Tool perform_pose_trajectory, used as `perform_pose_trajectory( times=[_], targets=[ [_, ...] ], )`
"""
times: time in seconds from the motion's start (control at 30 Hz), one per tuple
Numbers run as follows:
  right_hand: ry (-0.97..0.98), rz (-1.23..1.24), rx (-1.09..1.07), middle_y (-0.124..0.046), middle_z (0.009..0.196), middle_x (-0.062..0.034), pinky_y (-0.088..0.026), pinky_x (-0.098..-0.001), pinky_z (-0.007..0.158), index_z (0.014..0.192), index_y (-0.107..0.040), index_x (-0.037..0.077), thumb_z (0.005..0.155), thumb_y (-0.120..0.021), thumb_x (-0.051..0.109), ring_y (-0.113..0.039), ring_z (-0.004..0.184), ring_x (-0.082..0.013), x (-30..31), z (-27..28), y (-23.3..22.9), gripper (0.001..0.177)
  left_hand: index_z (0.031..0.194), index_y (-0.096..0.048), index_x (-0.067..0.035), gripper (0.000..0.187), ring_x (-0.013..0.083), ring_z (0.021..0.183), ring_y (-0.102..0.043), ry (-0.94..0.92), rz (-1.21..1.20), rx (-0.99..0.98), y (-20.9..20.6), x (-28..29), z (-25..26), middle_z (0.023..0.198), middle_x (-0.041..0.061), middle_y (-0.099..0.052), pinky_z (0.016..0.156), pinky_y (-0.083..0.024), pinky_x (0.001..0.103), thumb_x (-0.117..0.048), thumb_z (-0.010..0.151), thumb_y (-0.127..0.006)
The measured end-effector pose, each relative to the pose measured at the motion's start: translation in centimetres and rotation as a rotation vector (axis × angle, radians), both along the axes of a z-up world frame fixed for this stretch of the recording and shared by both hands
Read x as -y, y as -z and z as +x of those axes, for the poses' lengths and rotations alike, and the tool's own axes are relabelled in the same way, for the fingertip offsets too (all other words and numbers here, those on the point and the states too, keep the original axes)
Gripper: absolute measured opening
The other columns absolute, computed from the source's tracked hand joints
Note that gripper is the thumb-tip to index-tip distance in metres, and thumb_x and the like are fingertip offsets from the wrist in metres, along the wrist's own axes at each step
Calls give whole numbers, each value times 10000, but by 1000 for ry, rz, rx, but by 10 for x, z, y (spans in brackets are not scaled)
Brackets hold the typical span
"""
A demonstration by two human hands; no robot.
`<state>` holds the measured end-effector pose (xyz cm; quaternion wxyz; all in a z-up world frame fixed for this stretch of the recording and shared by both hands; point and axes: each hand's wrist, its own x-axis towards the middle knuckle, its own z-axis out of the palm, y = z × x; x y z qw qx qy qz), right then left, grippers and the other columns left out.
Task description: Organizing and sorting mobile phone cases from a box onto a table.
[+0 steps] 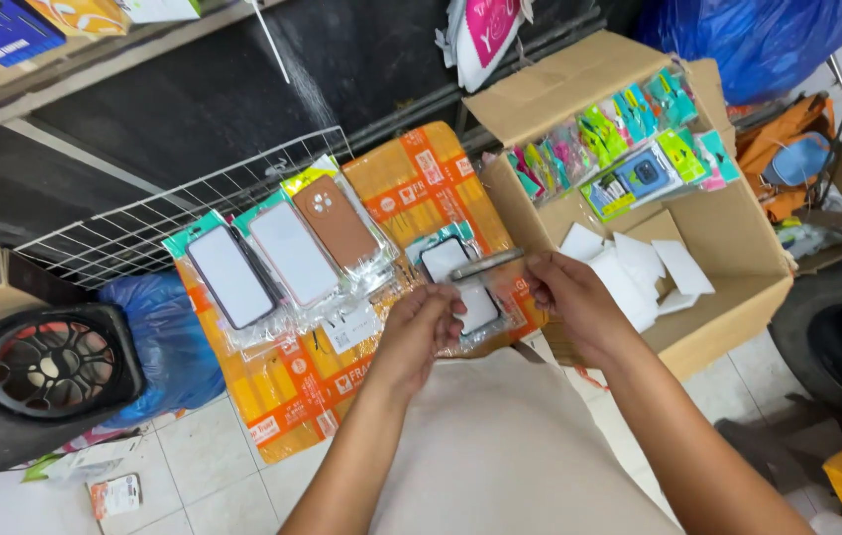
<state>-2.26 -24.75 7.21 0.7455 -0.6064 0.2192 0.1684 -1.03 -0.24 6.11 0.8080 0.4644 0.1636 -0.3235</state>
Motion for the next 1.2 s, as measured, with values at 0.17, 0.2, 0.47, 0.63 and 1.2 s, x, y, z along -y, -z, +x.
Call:
perform_pose_trajectory(
  times=[0.17,0.2,0.47,0.63,1.2],
  targets=[
    [-3,-22,27,-536,849,13,-334,-252,633,1067,-646,53,1100,-584,276,-436,761,-75,2,-7,7,234,1050,-683,-40,153,118,748,-567,-36,-54,-1,6,-10,-6,879,33,-646,651,-479,272,-168,1036,-602],
    [-4,-20,28,-536,849,13,-334,-252,633,1067,-646,53,1100,-584,276,-436,761,-75,-5,-5,-2,234,1050,-683,-40,153,118,748,-567,-38,-52,0,10,-9,-8,879,33,-646,651,-479,272,-168,1036,-602],
    [9,186,202,-661,1176,-48,-501,-294,930,1194,-638,55,1034,-505,216,-644,1068,-112,-21,7,-14,262,1131,-686,-43,261,160,1096,-623,-109,-36,335,4,-3,3,1461,64,-600,950,-539,356,-27,935,-516],
    [5,46,234,-641,1151,-40,-525,-271,899,1233,-549,126,930,-615,63,-638,1030,-107,-29,4,13,317,1101,-567,-103,212,136,1079,-662,-210,45,390,22,10,1,1324,108,-628,913,-554,302,27,940,-613],
    [-7,-263,48,-600,1221,-50,-533,-257,731,895,-631,5,941,-713,167,-608,840,-79,-42,-72,76,187,903,-663,35,117,142,898,-734,-353,358,97,70,11,-78,1343,117,-622,728,-624,289,-70,910,-713]
  ],
)
